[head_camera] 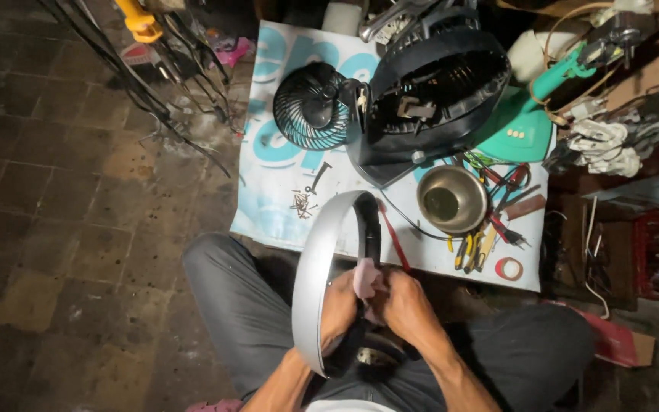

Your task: Cleaning fan components with a cloth and reassembling the fan blades and guard.

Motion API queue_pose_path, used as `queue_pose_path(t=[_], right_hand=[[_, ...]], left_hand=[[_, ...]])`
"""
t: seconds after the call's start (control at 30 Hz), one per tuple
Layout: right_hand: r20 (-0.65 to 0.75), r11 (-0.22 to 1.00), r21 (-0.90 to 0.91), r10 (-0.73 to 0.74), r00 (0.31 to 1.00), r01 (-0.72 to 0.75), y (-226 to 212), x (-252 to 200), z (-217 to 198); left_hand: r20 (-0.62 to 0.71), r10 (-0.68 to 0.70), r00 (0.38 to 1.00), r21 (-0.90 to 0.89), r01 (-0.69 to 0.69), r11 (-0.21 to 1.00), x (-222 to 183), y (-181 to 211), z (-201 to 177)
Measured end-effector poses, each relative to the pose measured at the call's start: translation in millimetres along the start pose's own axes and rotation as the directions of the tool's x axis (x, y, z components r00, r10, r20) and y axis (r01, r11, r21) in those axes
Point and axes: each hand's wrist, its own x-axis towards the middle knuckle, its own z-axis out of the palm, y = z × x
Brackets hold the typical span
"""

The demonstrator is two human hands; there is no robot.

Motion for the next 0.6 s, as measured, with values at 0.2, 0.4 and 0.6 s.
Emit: queue_pose_path(t=[0.2, 0.4, 0.6], right_hand=[[-0.485, 0.739, -0.473, -0.673, 0.558, 0.481, 7, 27, 5], [0.124, 0.992, 0.061, -0.113, 0.986, 0.107, 59, 12, 21], [0.318, 0.766, 0.616, -0.030, 0.948, -0.183, 68, 5, -40]], left_hand=[[0.260, 0.249, 0.933, -0.308, -0.164, 0.937, 4, -37, 25], [0.094, 0.164, 0.982, -0.025, -0.162, 0.986, 6, -16, -1], [0.331, 0.127, 0.935, -0.216, -0.056, 0.975, -12, 23, -10]])
